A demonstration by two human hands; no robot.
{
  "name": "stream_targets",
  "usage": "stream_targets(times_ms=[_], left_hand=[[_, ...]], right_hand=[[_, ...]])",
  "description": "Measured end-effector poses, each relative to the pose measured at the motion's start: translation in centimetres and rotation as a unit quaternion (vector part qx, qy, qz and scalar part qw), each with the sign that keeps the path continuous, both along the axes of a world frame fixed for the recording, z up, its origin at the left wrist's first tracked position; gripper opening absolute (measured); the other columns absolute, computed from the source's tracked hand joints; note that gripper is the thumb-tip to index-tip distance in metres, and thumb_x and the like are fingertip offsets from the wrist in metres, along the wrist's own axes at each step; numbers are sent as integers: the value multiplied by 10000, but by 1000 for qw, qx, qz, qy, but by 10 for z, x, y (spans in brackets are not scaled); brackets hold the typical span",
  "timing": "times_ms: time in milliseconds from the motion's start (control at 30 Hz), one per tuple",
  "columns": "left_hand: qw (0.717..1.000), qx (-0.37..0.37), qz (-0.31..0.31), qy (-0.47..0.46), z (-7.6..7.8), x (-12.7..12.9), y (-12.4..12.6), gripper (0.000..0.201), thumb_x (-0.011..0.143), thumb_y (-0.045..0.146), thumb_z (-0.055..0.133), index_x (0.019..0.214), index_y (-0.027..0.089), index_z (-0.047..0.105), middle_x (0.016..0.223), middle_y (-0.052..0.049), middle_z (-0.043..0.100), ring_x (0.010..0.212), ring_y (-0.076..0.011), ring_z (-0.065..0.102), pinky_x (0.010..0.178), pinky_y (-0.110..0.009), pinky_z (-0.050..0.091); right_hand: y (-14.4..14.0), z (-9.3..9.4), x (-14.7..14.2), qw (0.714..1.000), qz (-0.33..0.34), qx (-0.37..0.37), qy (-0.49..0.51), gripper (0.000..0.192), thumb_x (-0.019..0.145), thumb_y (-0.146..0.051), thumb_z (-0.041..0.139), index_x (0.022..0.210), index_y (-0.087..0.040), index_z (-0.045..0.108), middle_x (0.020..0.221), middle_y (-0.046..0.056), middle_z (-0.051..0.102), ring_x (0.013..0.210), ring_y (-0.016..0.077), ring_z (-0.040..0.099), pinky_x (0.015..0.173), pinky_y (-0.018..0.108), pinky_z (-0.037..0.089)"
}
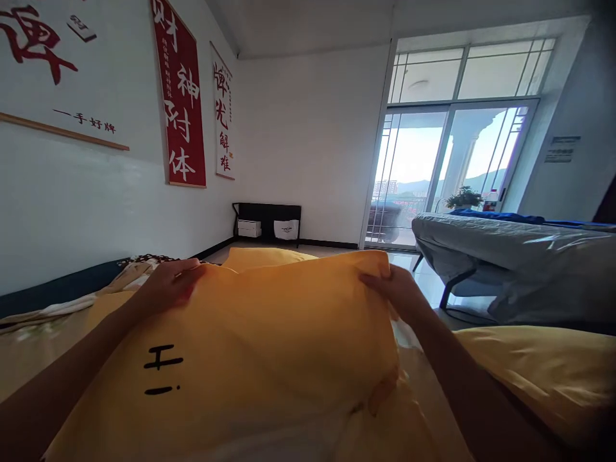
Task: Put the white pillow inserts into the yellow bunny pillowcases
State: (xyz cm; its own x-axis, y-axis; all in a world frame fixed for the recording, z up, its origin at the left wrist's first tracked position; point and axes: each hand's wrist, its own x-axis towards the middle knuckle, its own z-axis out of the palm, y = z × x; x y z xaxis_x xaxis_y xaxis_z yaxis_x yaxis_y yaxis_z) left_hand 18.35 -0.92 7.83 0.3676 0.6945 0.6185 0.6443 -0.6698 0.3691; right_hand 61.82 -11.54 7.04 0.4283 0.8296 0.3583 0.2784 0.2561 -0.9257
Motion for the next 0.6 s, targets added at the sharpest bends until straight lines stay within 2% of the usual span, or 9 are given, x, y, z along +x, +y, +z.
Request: stream_targets(times_ms=[133, 300, 367, 533, 600], left_hand=[[1000, -3, -11, 19, -9, 1, -9, 444, 891, 550, 365, 628, 192, 375, 547, 46, 397, 526, -96, 358, 526, -219, 311], [995, 32, -31, 95, -17, -4, -3, 406, 912, 498, 345, 662, 188, 424, 566, 36, 421, 545, -102, 363, 549, -233, 305], [994, 37, -24, 104, -16, -9, -1, 399, 899, 503, 365, 681, 185, 470, 569, 30, 456, 541, -105, 390, 552, -232, 314], [989, 42, 9, 139, -2, -26, -4, 418, 906, 510, 323, 788, 195, 571, 611, 6, 550, 546, -125, 471, 557, -233, 319], [987, 46, 33, 151, 4, -28, -7, 422, 907, 510, 305, 804, 199, 571, 629, 2, 568, 559, -131, 489, 570, -231, 323]], right_hand=[[-8, 24, -11, 999, 25, 42, 7, 512, 460, -393, 868, 883, -172, 684, 893, 57, 714, 768, 211, 654, 675, 326, 541], [-12, 41, -10, 999, -6, 49, 20, 498, 450, -403, 877, 844, -172, 679, 853, 57, 702, 744, 217, 645, 642, 338, 540], [-11, 47, -6, 999, -17, 39, 13, 502, 433, -390, 884, 830, -162, 679, 821, 53, 697, 718, 213, 640, 618, 337, 534], [-6, 59, 0, 991, 107, -62, -57, 488, 474, -368, 871, 879, -161, 693, 877, 66, 709, 764, 220, 652, 643, 333, 537], [1, 61, 2, 987, 106, -65, -104, 446, 490, -373, 855, 848, -160, 697, 836, 51, 705, 734, 200, 637, 616, 308, 518]])
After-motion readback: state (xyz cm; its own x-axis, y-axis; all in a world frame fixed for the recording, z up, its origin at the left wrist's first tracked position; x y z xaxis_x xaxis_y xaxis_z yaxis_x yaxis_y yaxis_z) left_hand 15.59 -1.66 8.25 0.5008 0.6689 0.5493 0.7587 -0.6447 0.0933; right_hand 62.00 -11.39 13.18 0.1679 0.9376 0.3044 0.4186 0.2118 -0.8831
